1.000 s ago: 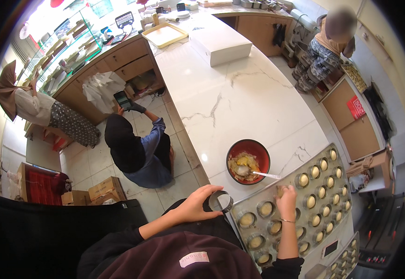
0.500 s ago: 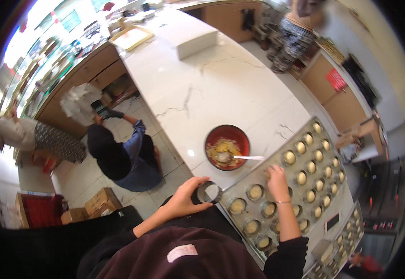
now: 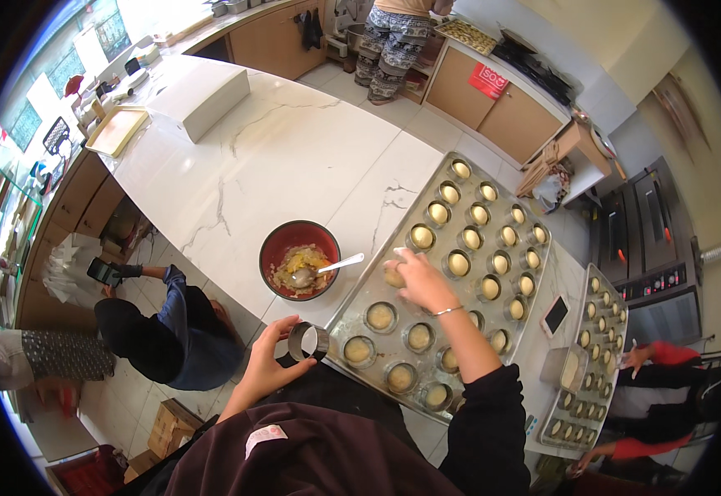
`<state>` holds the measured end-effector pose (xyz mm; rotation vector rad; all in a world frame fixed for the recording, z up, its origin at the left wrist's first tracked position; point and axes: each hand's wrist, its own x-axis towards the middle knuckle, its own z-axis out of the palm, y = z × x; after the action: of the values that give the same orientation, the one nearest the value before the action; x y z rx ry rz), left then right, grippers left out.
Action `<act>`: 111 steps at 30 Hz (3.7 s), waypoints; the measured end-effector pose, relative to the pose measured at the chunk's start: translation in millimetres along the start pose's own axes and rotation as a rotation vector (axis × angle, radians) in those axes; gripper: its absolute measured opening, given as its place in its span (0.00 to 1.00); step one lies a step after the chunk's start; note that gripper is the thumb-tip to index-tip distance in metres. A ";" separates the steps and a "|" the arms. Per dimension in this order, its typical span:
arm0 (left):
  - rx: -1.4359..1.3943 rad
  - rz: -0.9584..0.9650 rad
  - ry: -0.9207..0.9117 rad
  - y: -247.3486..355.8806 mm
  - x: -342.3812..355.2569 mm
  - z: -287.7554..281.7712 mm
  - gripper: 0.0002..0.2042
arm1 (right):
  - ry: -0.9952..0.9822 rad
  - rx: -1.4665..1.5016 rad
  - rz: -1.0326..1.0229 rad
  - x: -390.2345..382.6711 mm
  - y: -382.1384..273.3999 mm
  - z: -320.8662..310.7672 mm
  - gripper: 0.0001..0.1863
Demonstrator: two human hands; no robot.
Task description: The person prepares bread rolls by using a spoon to place a portion of yellow filling from a bowl onto pieces of dough arranged in a metal baking tray.
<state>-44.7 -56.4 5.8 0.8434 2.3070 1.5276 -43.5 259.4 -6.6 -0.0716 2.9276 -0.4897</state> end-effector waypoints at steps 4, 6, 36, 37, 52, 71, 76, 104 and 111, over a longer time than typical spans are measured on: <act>-0.011 0.015 -0.012 0.6 3.4 -0.4 0.31 | 0.087 -0.056 0.200 10.3 -14.5 24.5 0.20; -0.008 0.017 -0.020 -1.7 4.6 1.1 0.31 | 0.183 -0.067 0.230 14.7 -19.1 37.6 0.18; 0.487 0.291 -0.371 -10.0 166.1 125.1 0.34 | 0.892 1.259 0.903 -261.5 -29.7 62.5 0.19; 0.452 0.272 -0.392 -12.5 166.9 125.1 0.35 | 0.909 1.274 0.880 -263.3 -29.3 63.5 0.19; 0.539 0.272 -0.198 -1.5 232.6 176.2 0.36 | 1.080 1.181 1.039 -288.7 -74.3 43.8 0.20; -0.036 0.451 -0.072 84.4 162.4 144.7 0.35 | 1.188 0.122 1.095 -367.9 96.7 -3.1 0.08; -0.046 0.378 -0.094 93.0 103.1 123.7 0.35 | 0.732 -0.183 1.067 -369.5 197.3 9.5 0.09; -0.076 0.226 0.000 72.4 34.6 113.3 0.36 | 0.646 -0.052 1.004 -383.3 197.5 -21.2 0.09; -0.063 0.221 0.053 69.6 25.2 106.5 0.36 | 0.716 0.047 0.978 -387.8 200.3 -38.6 0.09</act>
<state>11.2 58.7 26.5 1.0847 2.2512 1.7211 327.4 490.2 26.4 1.7460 3.0138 -0.4471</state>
